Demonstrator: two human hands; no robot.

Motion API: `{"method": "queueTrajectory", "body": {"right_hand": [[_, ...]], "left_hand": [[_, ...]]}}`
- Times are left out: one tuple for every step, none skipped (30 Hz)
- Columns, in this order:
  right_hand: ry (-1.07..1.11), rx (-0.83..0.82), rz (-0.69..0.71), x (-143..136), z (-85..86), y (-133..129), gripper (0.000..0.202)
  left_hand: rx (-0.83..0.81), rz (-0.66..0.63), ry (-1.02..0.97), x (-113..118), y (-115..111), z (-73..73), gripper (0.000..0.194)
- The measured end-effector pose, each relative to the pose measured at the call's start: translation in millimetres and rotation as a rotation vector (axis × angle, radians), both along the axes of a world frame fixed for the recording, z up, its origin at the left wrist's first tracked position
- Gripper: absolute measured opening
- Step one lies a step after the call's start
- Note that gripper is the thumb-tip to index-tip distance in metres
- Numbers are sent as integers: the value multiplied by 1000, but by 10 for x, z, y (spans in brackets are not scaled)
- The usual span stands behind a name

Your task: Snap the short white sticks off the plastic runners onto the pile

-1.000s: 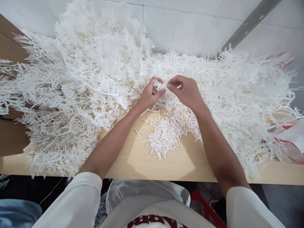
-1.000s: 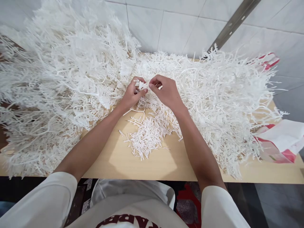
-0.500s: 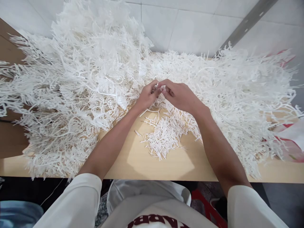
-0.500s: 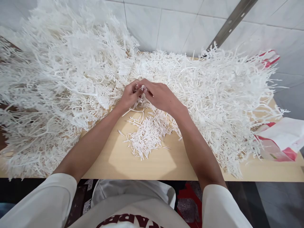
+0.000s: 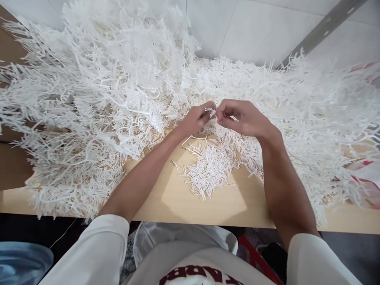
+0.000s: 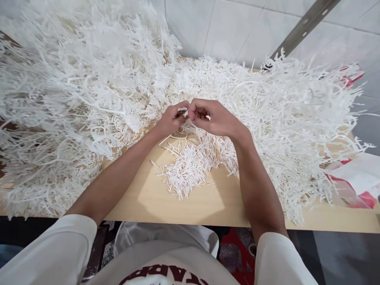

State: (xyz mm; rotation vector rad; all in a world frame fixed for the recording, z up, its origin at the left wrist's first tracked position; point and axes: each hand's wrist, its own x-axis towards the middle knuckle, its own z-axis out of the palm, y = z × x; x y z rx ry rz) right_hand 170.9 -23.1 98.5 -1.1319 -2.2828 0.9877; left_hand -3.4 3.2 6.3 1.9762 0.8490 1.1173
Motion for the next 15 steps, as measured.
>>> {"method": "queueTrajectory", "body": {"right_hand": [[9,-12,-14,-12,1,-4,17],[20,-26,-22,-20,11,-12,19],[53,-41,-23,-20,34,-24,22],[122,-49,-25,-10,72,-41,25],[220,-38,-36,14,126,-61,28],[327,-3,-64,51,190,-82,29],[436,52,-116,99,261,-99,29],[490,135,-194,154,331,-111,25],[481,204,-277,211,390,-115,20],[437,218,-318,265,432,-109,15],[347,191,-308,309,453,-95,12],[213,140,-263,339,450,-75,11],[66,87,-197,352,426,-50,13],[-76,51,-136,348,385,-25,16],[-187,44,-100,327,332,-2,21]], "left_hand": [[4,2,9,-5,3,5,11],[6,6,13,-14,13,4,10],[3,20,11,-28,31,-6,11],[-5,48,0,-43,55,-24,13],[-20,90,-22,-60,83,-48,16],[-41,139,-52,-74,111,-75,20],[-64,188,-87,-83,135,-102,25],[-85,223,-120,-86,153,-128,31],[-100,237,-144,-83,163,-148,36],[-113,234,-158,-73,164,-162,40],[-122,222,-163,-60,159,-169,43],[-128,211,-165,-45,149,-169,46],[-132,202,-164,-31,136,-164,47],[-134,197,-164,-21,122,-156,48],[-131,197,-163,-14,110,-145,48]]}}
